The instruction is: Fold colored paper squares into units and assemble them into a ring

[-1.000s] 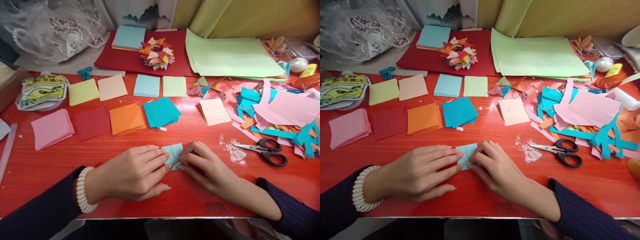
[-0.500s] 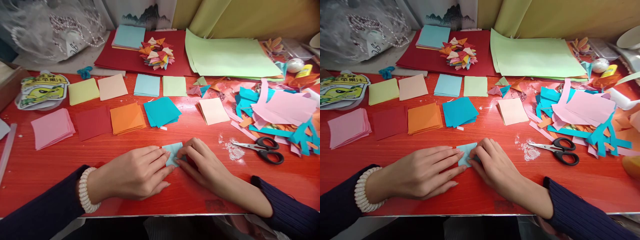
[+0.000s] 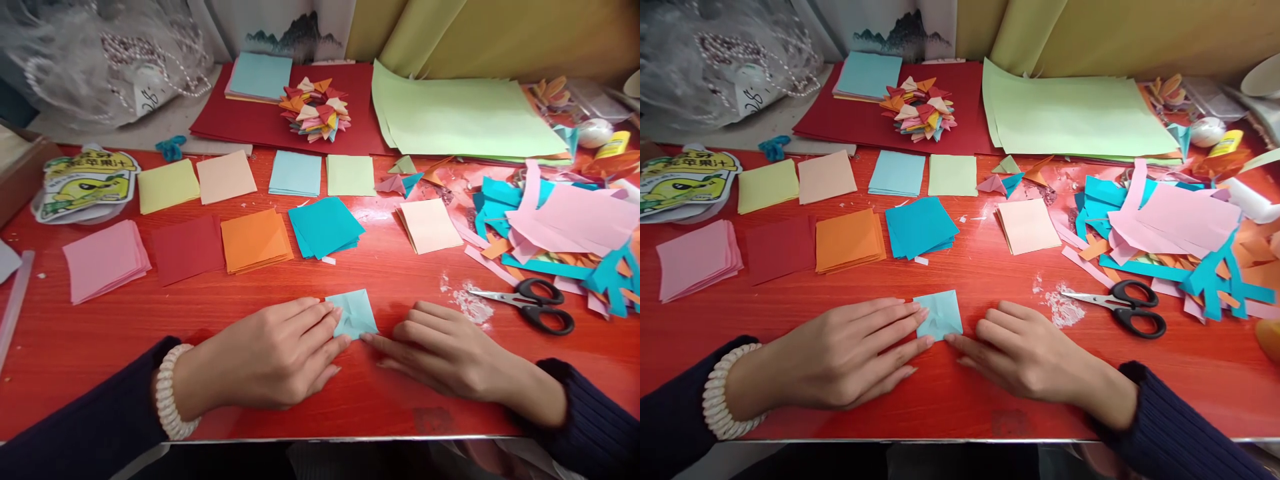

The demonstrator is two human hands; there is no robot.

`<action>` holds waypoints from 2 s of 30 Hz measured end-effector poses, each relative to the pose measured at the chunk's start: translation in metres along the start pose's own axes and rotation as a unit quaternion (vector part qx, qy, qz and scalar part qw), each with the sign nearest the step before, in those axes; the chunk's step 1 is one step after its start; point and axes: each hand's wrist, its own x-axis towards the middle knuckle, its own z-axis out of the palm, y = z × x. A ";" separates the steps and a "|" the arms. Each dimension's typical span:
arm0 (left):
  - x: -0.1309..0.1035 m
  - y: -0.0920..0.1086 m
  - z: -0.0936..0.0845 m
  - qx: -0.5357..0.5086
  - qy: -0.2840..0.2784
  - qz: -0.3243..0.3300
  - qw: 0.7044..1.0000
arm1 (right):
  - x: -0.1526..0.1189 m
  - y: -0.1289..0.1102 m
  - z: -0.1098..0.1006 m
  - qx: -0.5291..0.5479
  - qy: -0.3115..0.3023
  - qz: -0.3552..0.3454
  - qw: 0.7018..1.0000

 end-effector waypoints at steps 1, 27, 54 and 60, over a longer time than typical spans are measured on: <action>0.000 0.000 0.000 0.000 -0.001 0.000 1.000 | 0.001 0.001 0.000 -0.001 0.003 0.000 1.000; 0.001 0.002 0.000 0.005 -0.003 -0.005 1.000 | 0.013 -0.016 0.004 0.119 -0.047 0.308 0.943; 0.000 -0.004 0.012 0.082 0.011 0.053 0.995 | 0.009 -0.010 0.007 -0.076 0.039 0.071 0.994; 0.009 -0.002 0.010 -0.013 -0.002 -0.089 0.996 | 0.010 -0.013 0.016 -0.025 0.053 0.103 0.993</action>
